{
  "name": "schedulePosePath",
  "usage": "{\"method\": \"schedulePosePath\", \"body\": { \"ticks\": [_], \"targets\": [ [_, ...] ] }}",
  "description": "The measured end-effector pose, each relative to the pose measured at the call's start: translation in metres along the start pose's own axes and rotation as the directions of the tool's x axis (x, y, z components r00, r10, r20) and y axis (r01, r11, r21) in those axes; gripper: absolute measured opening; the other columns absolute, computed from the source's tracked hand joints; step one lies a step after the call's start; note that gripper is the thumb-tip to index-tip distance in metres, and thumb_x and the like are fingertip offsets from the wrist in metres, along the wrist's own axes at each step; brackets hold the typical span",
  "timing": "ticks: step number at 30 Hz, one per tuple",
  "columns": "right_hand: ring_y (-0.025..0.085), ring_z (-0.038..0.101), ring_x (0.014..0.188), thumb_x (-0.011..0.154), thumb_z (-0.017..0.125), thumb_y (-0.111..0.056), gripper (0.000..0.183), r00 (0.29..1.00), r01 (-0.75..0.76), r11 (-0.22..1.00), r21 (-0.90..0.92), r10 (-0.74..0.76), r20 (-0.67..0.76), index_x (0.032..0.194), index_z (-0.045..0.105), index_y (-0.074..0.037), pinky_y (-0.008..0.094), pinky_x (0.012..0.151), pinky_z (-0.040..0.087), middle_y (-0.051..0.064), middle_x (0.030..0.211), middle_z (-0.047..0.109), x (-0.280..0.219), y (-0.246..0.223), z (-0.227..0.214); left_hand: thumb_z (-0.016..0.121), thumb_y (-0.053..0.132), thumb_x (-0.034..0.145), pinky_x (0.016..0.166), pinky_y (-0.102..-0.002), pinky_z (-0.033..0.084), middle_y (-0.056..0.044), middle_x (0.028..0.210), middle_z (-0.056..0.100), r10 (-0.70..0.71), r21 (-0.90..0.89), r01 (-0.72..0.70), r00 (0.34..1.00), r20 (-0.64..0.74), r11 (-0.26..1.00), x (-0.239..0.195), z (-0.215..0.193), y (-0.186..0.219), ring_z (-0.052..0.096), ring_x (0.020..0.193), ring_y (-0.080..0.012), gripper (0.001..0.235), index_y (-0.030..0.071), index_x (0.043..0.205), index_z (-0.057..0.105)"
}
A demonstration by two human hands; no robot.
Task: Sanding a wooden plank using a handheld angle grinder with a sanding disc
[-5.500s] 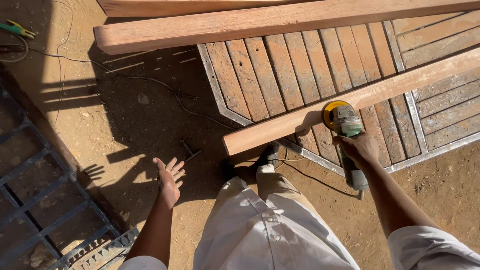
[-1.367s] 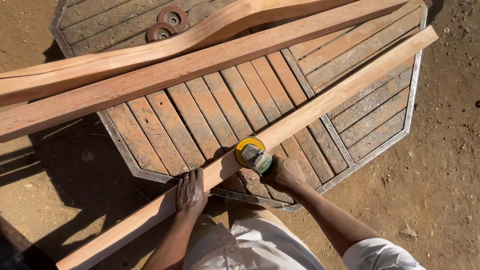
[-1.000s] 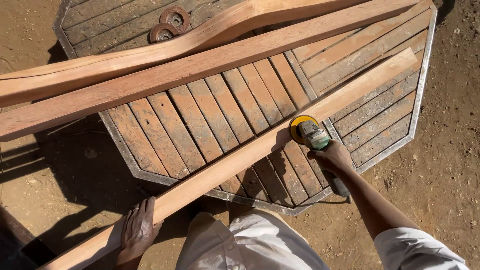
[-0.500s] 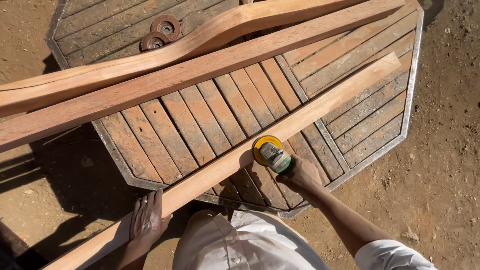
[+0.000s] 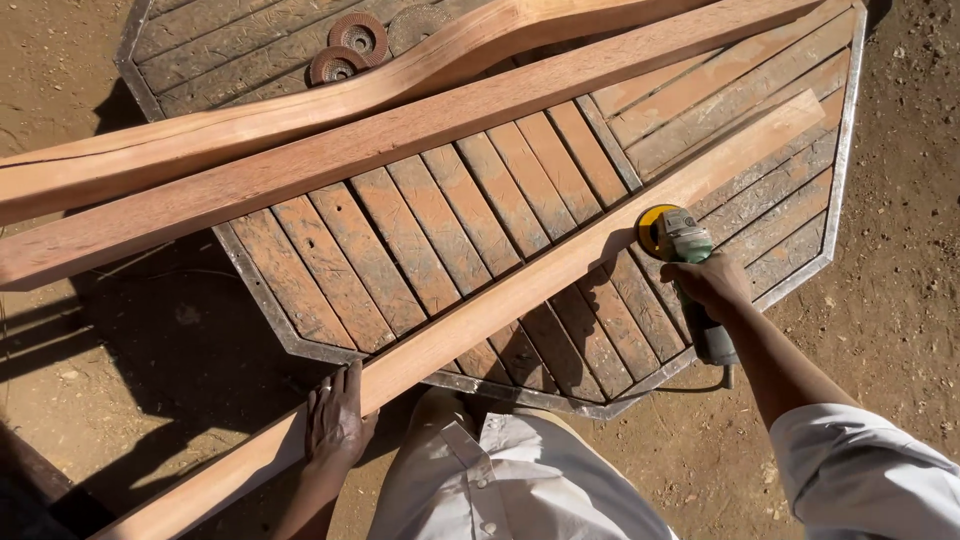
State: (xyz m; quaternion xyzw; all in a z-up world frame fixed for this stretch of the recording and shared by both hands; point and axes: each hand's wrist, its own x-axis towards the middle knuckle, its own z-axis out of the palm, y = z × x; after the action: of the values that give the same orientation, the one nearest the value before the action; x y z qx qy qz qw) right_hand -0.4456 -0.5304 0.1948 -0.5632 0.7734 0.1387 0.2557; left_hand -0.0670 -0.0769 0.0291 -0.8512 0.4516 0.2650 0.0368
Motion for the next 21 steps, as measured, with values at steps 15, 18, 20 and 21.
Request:
{"method": "schedulePosePath", "body": {
  "ticks": [15,18,20,21],
  "targets": [
    [0.01,0.045,0.06,0.11,0.048,-0.017,0.015,0.675,0.706,0.665,-0.243,-0.528,0.515,0.118,0.057,-0.009,0.026,0.052,0.044,-0.002,0.077,0.054,-0.152,-0.049,0.253,0.036,0.07,0.092,0.124,-0.06,0.01,-0.028,0.165,0.027,-0.017,-0.366,-0.118,0.938,-0.346,0.923,-0.055,-0.084,-0.011,0.021,0.156,-0.0403,0.101,0.002,0.164,0.019],
    [0.013,0.045,0.06,0.105,0.047,-0.013,0.03,0.547,0.819,0.549,-0.17,-0.653,0.524,0.134,0.043,-0.006,0.031,0.046,0.04,-0.001,0.073,0.045,-0.169,-0.056,0.267,0.03,0.063,0.098,0.113,-0.062,0.024,-0.028,0.159,0.04,-0.143,-0.336,-0.017,0.885,-0.444,0.942,-0.068,-0.082,-0.026,0.036,0.145,-0.0457,0.091,0.0,0.164,0.027],
    [0.013,0.049,0.06,0.101,0.057,-0.028,0.039,0.61,0.77,0.616,-0.166,-0.635,0.473,0.133,0.048,-0.008,0.03,0.048,0.044,0.001,0.077,0.054,-0.136,-0.055,0.228,0.027,0.066,0.098,0.113,-0.063,0.024,-0.028,0.159,0.041,-0.206,-0.357,0.039,0.872,-0.443,0.933,-0.07,-0.082,-0.021,0.038,0.143,-0.0469,0.094,-0.001,0.164,0.028],
    [0.013,0.053,0.059,0.097,0.066,-0.043,0.051,0.675,0.714,0.681,-0.161,-0.609,0.418,0.133,0.052,-0.01,0.03,0.051,0.048,0.003,0.08,0.063,-0.118,-0.055,0.207,0.025,0.069,0.097,0.113,-0.065,0.023,-0.027,0.16,0.041,-0.264,-0.38,0.088,0.857,-0.443,0.921,-0.071,-0.082,-0.017,0.039,0.14,-0.0481,0.096,-0.001,0.163,0.029]
  ]
}}
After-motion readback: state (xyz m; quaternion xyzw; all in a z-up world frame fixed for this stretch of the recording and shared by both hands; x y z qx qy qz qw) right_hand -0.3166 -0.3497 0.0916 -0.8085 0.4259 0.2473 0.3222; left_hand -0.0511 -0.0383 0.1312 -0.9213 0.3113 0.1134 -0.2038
